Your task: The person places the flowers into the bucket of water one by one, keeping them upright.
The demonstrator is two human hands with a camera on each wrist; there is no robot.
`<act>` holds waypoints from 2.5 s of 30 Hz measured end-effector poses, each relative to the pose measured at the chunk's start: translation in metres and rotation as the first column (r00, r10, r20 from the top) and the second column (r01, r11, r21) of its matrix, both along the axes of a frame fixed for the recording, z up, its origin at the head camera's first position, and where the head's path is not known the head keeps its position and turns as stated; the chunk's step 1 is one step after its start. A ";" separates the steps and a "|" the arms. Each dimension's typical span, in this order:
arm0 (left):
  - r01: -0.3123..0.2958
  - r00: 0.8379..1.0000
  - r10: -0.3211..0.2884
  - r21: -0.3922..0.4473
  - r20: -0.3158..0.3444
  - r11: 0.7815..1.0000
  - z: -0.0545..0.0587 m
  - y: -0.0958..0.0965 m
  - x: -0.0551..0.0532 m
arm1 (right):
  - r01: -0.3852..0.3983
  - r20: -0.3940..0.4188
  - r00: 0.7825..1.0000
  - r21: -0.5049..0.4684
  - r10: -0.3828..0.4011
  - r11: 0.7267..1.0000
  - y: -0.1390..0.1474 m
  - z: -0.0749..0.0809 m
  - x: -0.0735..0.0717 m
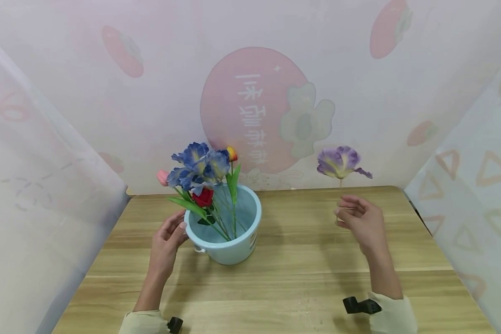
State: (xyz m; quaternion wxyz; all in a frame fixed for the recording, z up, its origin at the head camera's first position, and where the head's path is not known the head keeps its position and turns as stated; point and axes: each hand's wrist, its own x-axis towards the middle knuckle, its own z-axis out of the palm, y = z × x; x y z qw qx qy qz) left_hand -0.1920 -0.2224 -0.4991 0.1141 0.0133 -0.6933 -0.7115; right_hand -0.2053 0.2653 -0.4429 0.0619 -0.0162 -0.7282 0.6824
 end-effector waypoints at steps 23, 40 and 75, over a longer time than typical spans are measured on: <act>0.023 0.999 -0.023 0.003 -0.026 1.000 0.001 -0.001 0.000 | -0.053 -0.158 0.987 -0.065 0.042 0.997 -0.081 0.051 -0.020; 0.021 0.999 -0.021 0.010 -0.034 1.000 0.002 0.000 -0.002 | -0.071 -0.202 0.978 -0.113 0.047 0.991 -0.132 0.073 -0.036; 0.020 1.000 -0.020 0.013 -0.019 1.000 -0.001 -0.001 -0.002 | -0.183 -0.196 0.967 -0.092 0.162 0.979 -0.206 0.082 -0.071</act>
